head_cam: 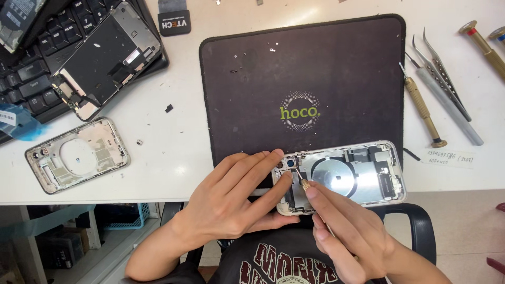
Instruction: The person disassembles a smartphone by removing screws and detaching internal components using a screwdriver and tweezers. They carefully separate the back cover, remove the battery, and handle small parts on a workbench.
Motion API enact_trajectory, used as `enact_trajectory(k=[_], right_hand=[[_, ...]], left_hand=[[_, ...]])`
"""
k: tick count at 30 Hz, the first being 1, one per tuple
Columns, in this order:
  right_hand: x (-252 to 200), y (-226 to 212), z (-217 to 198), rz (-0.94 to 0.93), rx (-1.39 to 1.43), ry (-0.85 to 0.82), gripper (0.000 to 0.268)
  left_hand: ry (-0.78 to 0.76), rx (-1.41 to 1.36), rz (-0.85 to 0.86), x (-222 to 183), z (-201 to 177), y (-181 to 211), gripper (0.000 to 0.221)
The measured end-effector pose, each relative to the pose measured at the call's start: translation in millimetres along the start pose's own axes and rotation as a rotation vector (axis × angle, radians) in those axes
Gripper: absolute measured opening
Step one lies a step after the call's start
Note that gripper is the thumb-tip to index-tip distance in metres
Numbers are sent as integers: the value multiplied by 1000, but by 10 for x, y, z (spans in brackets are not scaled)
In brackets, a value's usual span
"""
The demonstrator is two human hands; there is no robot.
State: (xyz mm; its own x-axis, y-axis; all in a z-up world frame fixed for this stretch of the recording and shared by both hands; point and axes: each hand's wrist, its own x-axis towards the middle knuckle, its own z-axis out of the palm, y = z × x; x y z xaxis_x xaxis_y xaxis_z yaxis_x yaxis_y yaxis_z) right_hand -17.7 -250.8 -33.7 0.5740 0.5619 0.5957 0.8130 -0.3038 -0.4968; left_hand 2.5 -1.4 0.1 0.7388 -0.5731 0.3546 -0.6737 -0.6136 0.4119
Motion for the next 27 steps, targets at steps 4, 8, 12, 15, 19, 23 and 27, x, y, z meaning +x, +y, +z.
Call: enact_trajectory(k=[4,8,12,15,19,23,27], right_hand=[[37,-27,36,4,31,25,34],[39,-87,51,85,50,13,35],[30,-88,38,79,53,-22,36],[33,-116,41,125,50,-16,37],[39,-102,42,103,51,-9,38],[12,-54,36,69,47,-22,38],[-102,-16,26,50,43,-45,38]], left_hand=[[17,32,23,-24,6,-15,54],[40,66,41,-37,24,-32,54],[43,75,32,-60,48,-30,54],[46,70,33,-63,62,-29,54],[40,89,46,-78,58,-38,52],[46,87,48,-80,73,-42,51],[43,100,57,-84,77,-46,51]])
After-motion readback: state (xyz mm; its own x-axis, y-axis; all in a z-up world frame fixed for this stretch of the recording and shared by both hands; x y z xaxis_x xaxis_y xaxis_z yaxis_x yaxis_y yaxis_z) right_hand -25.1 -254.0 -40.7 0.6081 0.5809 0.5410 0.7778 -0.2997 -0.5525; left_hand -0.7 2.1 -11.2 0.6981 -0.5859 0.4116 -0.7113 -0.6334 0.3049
